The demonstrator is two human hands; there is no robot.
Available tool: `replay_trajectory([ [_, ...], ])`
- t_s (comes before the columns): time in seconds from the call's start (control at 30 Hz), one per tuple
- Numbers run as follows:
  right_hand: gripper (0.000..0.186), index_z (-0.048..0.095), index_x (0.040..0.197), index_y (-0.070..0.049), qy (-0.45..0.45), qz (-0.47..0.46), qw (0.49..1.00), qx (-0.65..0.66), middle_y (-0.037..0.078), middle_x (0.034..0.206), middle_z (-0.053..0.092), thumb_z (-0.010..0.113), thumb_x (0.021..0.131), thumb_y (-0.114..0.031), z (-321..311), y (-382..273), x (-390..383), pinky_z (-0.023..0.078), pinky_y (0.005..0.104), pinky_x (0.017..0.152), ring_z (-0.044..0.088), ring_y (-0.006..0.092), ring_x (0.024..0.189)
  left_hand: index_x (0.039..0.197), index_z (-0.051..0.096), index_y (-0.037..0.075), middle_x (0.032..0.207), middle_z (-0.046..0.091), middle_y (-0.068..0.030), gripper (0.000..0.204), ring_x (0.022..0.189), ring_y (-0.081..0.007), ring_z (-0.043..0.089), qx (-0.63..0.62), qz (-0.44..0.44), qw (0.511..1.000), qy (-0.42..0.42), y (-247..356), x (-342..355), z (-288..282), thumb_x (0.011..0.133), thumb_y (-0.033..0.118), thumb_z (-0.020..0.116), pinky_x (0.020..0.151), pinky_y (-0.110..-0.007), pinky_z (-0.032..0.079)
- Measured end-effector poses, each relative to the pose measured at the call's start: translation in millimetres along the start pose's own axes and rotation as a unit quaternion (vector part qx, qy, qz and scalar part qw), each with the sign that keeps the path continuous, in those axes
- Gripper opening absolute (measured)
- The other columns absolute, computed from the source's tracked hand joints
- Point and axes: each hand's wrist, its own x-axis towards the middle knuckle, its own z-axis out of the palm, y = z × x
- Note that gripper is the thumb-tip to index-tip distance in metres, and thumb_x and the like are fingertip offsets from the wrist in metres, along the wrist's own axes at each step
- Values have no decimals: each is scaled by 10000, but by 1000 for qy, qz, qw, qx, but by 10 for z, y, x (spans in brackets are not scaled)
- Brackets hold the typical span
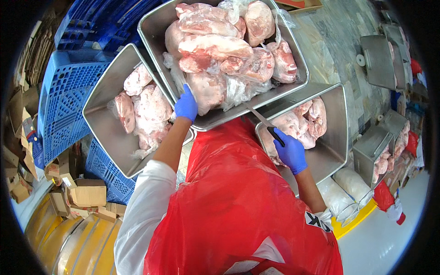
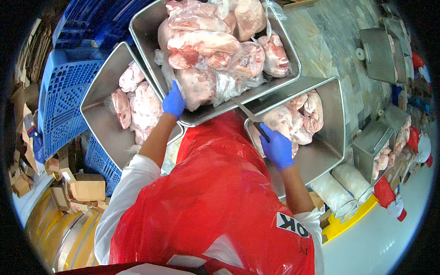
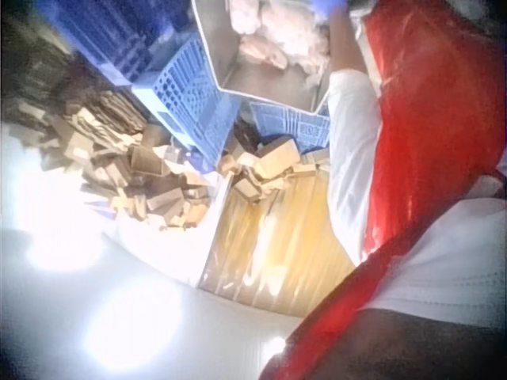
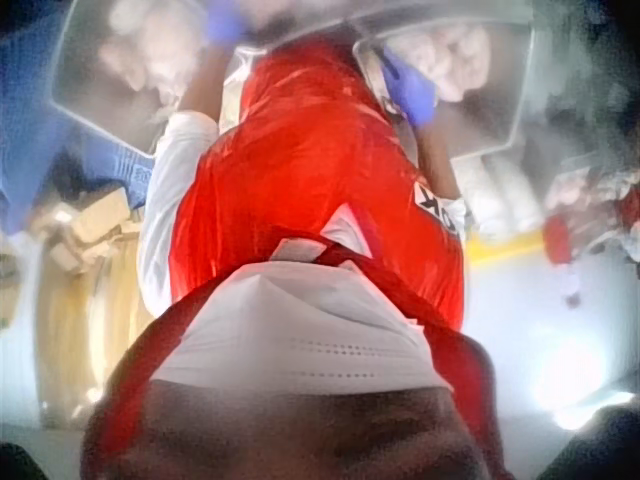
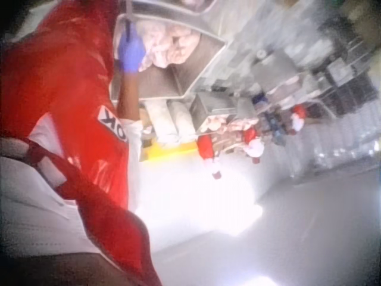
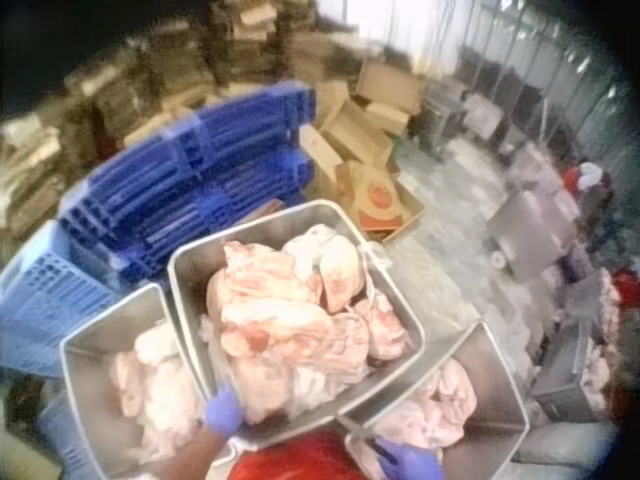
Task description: The person uses a knife to cut large pieces of raw meat in a metal tray and transfers the cut portions into another tray. The person repeatedly picks up meat, slices it, and places the pieces into a separate container.
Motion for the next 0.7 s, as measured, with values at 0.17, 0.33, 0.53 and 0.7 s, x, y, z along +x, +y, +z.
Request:
replay_trajectory([
  [0.17,433,687,1337,-218,56,41,998,7,192,890,713,739,909,-254,3,135,-334,562,480,716,710,374,799,1085,718,29,1046,730,-267,312,974,-448,711,6,66,997,26,-342,438,146,924,256,577,876,-529,568],
  [0.33,438,677,1352,-220,128,37,990,47,199,903,718,731,920,-264,39,343,-541,561,482,721,709,377,793,996,739,6,977,748,-208,260,843,-349,724,-255,114,949,144,-1057,311,-454,905,168,557,779,-438,557],
  [0.53,441,659,1372,-218,169,23,979,108,207,912,717,700,940,-295,80,411,-704,554,500,740,706,391,829,1194,723,-33,1109,733,-93,313,1017,-179,666,-570,90,805,135,-717,-773,-2059,973,99,545,937,-318,510],
  [0.7,448,658,1365,-210,129,-45,987,87,213,912,716,677,933,-327,165,316,-579,559,513,739,703,406,821,1376,602,-29,1356,658,-138,416,1237,-221,620,-578,156,770,222,-687,-1587,-2558,1035,178,486,1072,-343,474],
])
